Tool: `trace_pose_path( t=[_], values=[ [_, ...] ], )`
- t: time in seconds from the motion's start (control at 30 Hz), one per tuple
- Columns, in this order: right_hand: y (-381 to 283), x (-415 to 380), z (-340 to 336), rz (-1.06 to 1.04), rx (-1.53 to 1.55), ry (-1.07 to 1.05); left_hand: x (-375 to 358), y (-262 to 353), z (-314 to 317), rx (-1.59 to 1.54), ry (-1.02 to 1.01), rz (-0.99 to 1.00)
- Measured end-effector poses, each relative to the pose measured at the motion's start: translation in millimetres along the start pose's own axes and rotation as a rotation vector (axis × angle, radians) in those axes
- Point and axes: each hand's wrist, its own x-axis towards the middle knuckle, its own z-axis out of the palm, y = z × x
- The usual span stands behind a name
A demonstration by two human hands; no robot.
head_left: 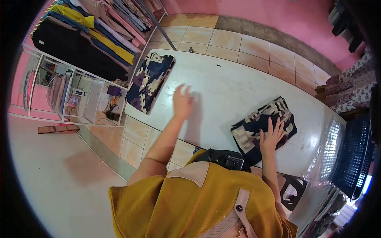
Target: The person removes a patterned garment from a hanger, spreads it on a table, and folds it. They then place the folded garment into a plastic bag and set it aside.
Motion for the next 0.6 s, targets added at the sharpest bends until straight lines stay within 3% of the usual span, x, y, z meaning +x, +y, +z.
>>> trace_pose_path(
  t=[0.07,0.13,0.27,0.4,0.6],
  values=[
    [-15.7,-4.1,6.3,-0.053,0.085,0.096,-5.9,-54.2,-32.3,0.256,-0.014,-0.164],
    [-43.3,1.2,6.9,-0.083,0.086,0.132,-12.0,-93.5,-59.8,0.387,-0.181,-0.295],
    [-96.2,22.8,16.1,-0.190,0.227,0.199,-26.1,-171.2,-45.6,0.387,-0.257,-0.319],
    [-145.8,46.4,44.3,-0.225,0.262,0.143,-3.6,-169.3,-49.3,0.310,-0.464,-0.346],
    [-205.2,79.6,116.8,-0.135,0.571,0.034,-7.5,-85.5,-32.5,-0.143,-0.635,-0.105]
  ],
)
